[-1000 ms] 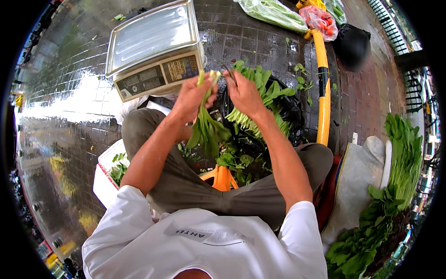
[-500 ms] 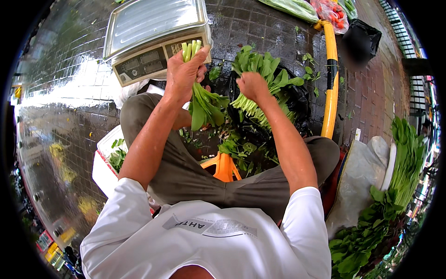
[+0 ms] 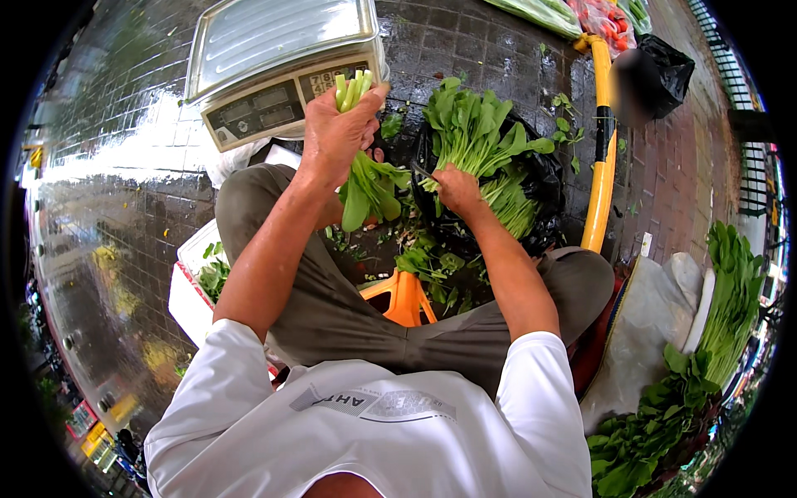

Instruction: The person sits on a small stool on a wet sidewalk and trims the ends of leafy green vegetables using a knife. They gather the trimmed vegetables into bundles and place them into a green bucket. A digital scale and other produce are visible nearby.

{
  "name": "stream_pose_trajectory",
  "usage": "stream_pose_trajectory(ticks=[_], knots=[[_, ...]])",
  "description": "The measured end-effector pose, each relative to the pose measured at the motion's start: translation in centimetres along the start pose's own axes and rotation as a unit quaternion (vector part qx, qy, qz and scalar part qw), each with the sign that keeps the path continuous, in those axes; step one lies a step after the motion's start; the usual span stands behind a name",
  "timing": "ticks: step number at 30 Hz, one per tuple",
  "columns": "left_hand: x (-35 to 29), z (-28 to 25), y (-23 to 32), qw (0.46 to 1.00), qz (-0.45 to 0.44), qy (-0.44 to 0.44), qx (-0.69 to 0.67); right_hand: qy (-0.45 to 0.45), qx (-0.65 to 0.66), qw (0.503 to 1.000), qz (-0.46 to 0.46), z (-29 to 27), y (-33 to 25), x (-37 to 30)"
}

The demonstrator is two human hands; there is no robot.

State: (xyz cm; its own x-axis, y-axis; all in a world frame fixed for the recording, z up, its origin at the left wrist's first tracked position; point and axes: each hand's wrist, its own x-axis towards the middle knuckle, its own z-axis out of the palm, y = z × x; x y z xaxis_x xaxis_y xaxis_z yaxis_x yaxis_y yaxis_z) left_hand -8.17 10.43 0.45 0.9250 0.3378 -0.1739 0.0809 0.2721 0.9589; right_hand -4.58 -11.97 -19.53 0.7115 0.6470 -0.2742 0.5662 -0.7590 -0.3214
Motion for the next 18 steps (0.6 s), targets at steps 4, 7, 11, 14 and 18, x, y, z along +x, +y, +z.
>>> stream_pose_trajectory(ticks=[4, 7, 11, 14, 18], knots=[[0.0, 0.1, 0.0, 1.0, -0.003, -0.001, 0.0, 0.014, 0.015, 0.999, -0.043, -0.3, 0.4, -0.3], [0.2, 0.1, -0.2, 1.0, 0.015, 0.001, 0.017, 0.022, 0.023, 0.998, -0.049, -1.1, 0.3, -0.2], [0.5, -0.2, -0.8, 0.994, 0.058, 0.001, 0.09, 0.141, 0.103, 0.984, -0.028, -3.5, -0.7, 0.1], [0.4, 0.0, -0.5, 0.992, 0.066, -0.001, 0.109, 0.243, 0.175, 0.954, -0.03, -7.6, -1.8, 0.7], [0.0, 0.4, -0.4, 0.989, 0.066, -0.02, 0.129, 0.32, 0.262, 0.91, 0.022, -12.3, -3.5, 0.9]])
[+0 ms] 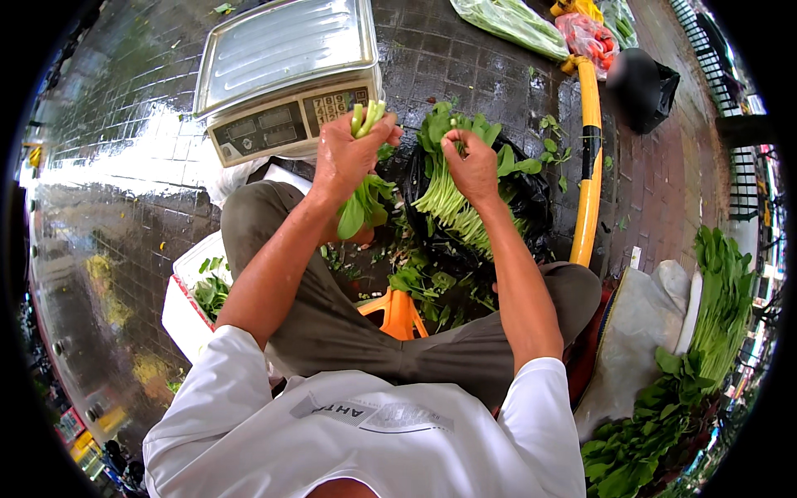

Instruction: The person sits on a small stool on a wet sidewalk and trims the ends of leafy green vegetables using a knife. They gather the trimmed vegetables into bundles and place them into a green bucket. A digital scale and other produce are visible nearby.

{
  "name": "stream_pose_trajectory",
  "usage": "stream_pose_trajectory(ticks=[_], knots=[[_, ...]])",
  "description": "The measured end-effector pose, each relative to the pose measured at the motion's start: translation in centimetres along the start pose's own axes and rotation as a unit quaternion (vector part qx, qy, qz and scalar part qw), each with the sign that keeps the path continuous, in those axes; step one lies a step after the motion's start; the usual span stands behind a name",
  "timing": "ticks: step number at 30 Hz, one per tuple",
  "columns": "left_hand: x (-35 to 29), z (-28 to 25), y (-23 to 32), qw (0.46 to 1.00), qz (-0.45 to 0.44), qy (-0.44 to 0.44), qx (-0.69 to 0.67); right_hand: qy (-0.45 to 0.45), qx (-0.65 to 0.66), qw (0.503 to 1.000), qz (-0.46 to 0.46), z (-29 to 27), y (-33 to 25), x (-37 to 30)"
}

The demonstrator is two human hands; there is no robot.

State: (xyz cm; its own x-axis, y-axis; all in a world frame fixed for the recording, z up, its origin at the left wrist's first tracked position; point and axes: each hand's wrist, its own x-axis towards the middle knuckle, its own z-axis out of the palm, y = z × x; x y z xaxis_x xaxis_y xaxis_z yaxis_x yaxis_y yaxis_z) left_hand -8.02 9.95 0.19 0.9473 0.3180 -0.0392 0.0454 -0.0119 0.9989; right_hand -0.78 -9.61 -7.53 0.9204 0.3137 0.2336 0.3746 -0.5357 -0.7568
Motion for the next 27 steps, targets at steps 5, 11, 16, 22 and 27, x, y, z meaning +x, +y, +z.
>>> stream_pose_trajectory(ticks=[5, 11, 16, 22, 27], knots=[[-0.6, 0.8, -0.6, 0.997, 0.014, -0.054, 0.045, 0.006, 0.183, 0.975, 0.126, -2.2, -5.5, 0.6], [-1.1, 0.6, -0.5, 0.99, 0.056, -0.117, 0.058, -0.008, 0.287, 0.949, 0.134, -2.2, -8.9, 0.3], [-1.2, 0.5, -0.7, 0.99, 0.084, -0.104, 0.041, -0.005, 0.36, 0.914, 0.185, -1.9, -9.7, 0.0], [-1.1, 0.4, -1.6, 0.99, 0.095, -0.098, 0.029, 0.001, 0.378, 0.897, 0.229, -1.3, -10.4, -0.2], [-0.8, 0.2, -1.7, 0.991, 0.085, -0.101, 0.014, -0.046, 0.306, 0.932, 0.19, -1.6, -9.7, -0.3]])
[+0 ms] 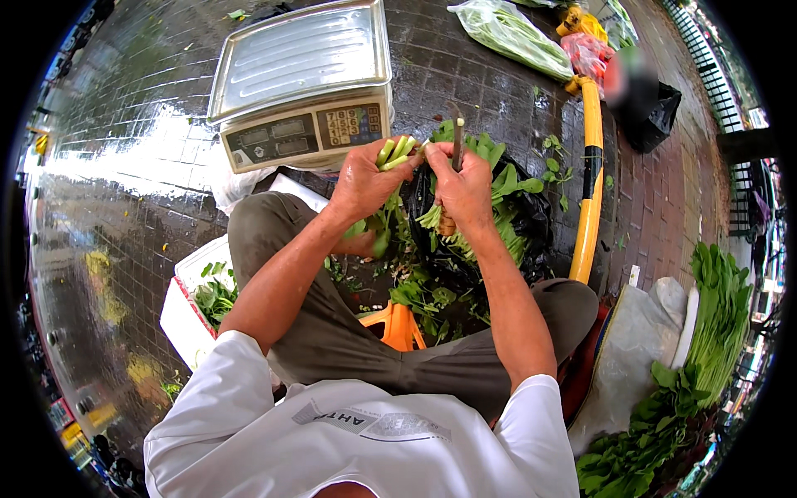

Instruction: The person sits on a small stool on a wet sidewalk and trims the ends of leafy green vegetables using a knife. They gather the trimmed vegetables into bundles and place them into a green bucket. A digital scale and other produce are visible nearby.

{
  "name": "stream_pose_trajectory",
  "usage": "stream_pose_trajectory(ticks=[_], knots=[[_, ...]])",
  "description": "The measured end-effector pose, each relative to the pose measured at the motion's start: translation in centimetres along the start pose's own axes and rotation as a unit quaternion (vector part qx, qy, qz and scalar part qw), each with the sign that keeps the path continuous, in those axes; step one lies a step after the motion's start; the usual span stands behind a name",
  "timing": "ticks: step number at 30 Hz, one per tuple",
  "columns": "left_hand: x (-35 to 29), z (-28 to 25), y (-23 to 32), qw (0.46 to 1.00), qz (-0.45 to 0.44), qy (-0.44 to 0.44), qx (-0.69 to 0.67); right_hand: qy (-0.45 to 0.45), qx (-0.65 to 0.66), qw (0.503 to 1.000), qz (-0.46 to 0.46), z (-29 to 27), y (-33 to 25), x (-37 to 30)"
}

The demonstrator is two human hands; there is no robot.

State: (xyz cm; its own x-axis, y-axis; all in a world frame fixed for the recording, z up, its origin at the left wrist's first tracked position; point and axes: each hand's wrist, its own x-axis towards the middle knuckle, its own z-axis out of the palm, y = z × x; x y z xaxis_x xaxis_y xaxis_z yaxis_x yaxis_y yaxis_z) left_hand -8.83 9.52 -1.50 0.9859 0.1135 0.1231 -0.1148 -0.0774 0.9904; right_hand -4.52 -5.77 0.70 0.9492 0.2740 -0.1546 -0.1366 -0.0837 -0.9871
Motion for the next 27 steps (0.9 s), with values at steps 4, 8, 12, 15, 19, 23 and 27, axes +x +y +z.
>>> stream_pose_trajectory(ticks=[4, 8, 12, 15, 19, 23, 27], knots=[[0.3, -0.8, 0.8, 0.998, -0.052, 0.013, -0.032, -0.028, -0.16, 0.982, -0.099, -0.8, 0.2, 0.2], [0.5, -1.5, 1.8, 0.985, -0.123, -0.026, -0.119, -0.088, -0.222, 0.965, -0.108, -1.0, -0.6, -0.1], [0.3, -2.1, 2.0, 0.974, -0.132, -0.066, -0.171, -0.12, -0.254, 0.951, -0.127, -1.3, -0.2, 0.1], [0.2, -2.3, 2.0, 0.969, -0.136, -0.082, -0.188, -0.131, -0.24, 0.954, -0.124, -1.0, -0.3, 0.0], [0.1, -2.2, 2.3, 0.964, -0.139, -0.09, -0.206, -0.122, -0.22, 0.96, -0.124, -1.1, 0.1, 0.1], [0.0, -2.4, 2.4, 0.964, -0.145, -0.096, -0.202, -0.125, -0.223, 0.958, -0.132, -1.2, 0.2, 0.2], [-0.1, -2.3, 2.5, 0.962, -0.143, -0.084, -0.216, -0.133, -0.233, 0.955, -0.128, -0.9, 0.0, 0.1]])
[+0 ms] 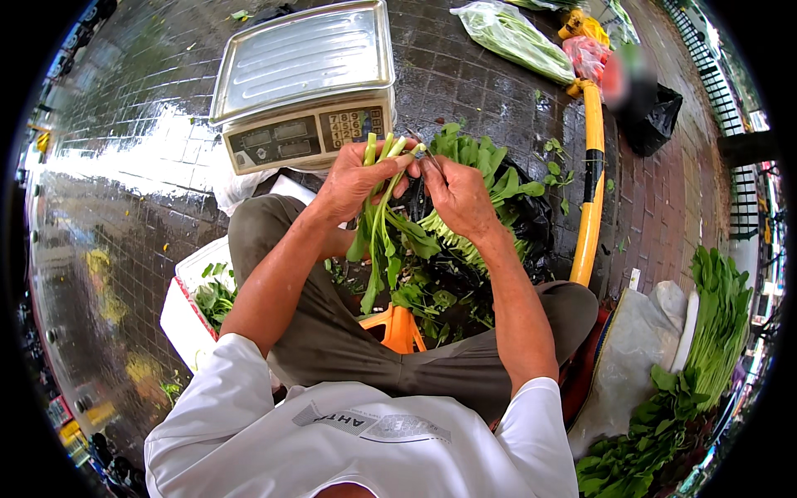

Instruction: The person sits on a small stool on a wet sidewalk and trims the ends of leafy green vegetables using a knife. They gather the trimmed vegetables into bundles and place them into a green bucket. A digital scale and other produce are visible nearby.

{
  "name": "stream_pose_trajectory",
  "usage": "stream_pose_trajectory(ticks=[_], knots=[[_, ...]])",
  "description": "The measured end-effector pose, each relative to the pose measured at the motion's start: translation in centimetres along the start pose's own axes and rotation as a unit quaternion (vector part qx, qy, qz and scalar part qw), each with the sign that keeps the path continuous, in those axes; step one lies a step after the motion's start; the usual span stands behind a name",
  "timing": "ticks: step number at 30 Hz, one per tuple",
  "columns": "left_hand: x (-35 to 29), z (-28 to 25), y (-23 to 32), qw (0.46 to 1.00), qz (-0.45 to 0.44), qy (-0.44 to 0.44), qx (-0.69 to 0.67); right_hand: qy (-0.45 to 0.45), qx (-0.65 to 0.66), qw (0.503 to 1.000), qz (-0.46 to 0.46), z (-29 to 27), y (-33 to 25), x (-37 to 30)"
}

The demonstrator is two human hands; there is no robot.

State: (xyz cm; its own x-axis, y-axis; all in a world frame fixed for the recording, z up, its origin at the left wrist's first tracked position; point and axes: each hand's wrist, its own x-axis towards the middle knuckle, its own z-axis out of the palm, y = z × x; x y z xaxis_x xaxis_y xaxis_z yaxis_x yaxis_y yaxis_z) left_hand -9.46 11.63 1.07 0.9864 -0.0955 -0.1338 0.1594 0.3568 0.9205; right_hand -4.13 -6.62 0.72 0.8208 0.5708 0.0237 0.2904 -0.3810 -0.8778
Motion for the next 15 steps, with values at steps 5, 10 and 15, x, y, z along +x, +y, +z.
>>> stream_pose_trajectory(ticks=[5, 10, 15], knots=[[0.0, 0.6, 0.1, 0.999, 0.016, 0.015, -0.033, -0.013, 0.008, 1.0, 0.015, 0.2, 0.8, 0.0], [0.1, -0.6, -0.7, 1.0, -0.007, -0.017, -0.015, -0.042, 0.022, 0.999, 0.021, 0.3, -0.3, 0.0], [0.2, -0.9, -1.2, 0.999, -0.032, -0.018, -0.018, -0.038, 0.014, 0.999, 0.019, 0.7, 0.1, 0.2]])
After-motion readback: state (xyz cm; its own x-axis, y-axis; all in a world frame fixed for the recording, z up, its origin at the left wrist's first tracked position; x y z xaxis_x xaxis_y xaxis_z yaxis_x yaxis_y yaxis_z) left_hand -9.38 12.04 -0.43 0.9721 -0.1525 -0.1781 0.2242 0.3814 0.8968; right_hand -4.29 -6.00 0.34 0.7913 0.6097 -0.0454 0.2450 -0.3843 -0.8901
